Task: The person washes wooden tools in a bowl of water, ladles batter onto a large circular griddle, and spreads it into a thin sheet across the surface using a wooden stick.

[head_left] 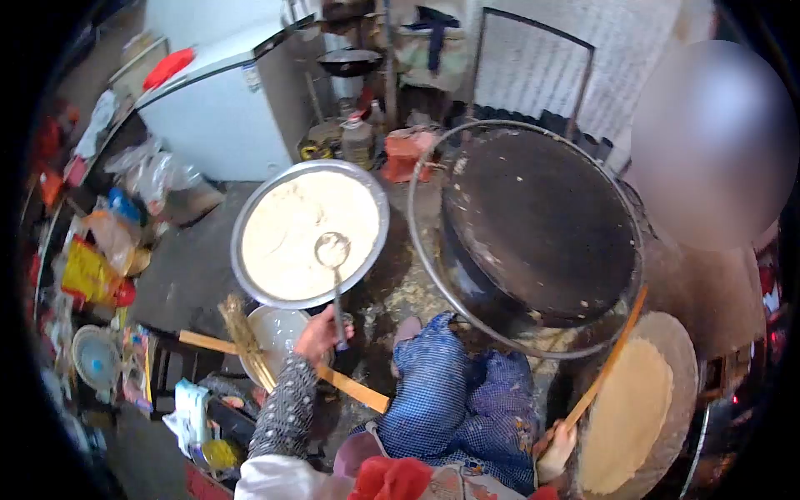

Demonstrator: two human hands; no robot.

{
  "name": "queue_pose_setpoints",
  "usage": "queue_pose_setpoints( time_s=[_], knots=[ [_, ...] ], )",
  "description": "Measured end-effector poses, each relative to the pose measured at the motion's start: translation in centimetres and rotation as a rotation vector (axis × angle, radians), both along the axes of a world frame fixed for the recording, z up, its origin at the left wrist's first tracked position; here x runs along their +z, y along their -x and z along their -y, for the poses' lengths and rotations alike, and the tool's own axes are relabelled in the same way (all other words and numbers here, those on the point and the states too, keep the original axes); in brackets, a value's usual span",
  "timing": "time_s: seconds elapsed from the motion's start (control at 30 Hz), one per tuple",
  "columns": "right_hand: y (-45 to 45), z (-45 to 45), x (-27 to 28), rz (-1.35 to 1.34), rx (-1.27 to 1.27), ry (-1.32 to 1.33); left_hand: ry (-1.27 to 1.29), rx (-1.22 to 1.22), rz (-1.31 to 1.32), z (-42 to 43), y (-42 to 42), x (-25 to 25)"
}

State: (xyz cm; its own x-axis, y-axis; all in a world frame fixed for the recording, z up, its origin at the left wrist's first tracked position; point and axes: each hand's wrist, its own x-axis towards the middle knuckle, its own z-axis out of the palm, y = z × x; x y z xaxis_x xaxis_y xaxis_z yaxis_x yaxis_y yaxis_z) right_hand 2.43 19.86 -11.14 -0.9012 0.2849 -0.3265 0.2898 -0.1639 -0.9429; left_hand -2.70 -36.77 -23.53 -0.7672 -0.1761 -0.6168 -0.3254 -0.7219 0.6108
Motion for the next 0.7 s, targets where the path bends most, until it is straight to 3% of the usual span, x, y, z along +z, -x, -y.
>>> queue_pose_setpoints(
  time_s=[0.03, 0.1, 0.17, 0.23, 0.3, 0.33, 0.47, 0.5, 0.53, 0.7],
  knots=[
    [-1.0, -0.2, -2.3, 0.011, 0.005, -0.098, -0.049, -0.017, -0.038, 0.2, 1.2, -1.9],
    [-1.0, 1.2, -1.9, 0.015, 0.017, -0.055, -0.262, 0.194, -0.04, -1.3, 2.9, -2.6],
    [-0.8, 1.2, -1.4, -0.007, 0.083, 0.01, -0.22, 0.299, -0.002, -3.5, 3.2, 0.0],
    [-0.3, 1.4, -0.9, 0.042, 0.102, -0.057, 0.176, 0.138, 0.021, -4.3, 2.2, 1.1],
    [0.3, 1.5, -0.2, 0.168, 0.094, -0.272, 0.32, 0.09, 0.116, -5.6, 0.3, 4.1],
    [-0.2, -0.2, -2.3, 0.17, 0.075, -0.095, 0.391, 0.061, 0.164, -5.8, -0.2, 5.3],
    [0.7, -0.8, -2.9, 0.291, -0.009, -0.158, 0.907, -0.165, 0.106, -2.1, 3.1, 6.7],
    [0.8, -0.3, -2.2, 0.263, 0.043, -0.205, 1.125, -0.193, 0.124, -0.6, 5.4, 5.9],
    [0.9, 0.2, -1.7, 0.233, 0.093, -0.25, 1.583, -0.152, 0.02, 2.0, 8.0, 2.4],
    [-0.4, -2.7, -6.8, 0.152, 0.169, -0.577, 1.844, -0.5, 0.303, 4.9, 17.9, 5.2]
  ],
)
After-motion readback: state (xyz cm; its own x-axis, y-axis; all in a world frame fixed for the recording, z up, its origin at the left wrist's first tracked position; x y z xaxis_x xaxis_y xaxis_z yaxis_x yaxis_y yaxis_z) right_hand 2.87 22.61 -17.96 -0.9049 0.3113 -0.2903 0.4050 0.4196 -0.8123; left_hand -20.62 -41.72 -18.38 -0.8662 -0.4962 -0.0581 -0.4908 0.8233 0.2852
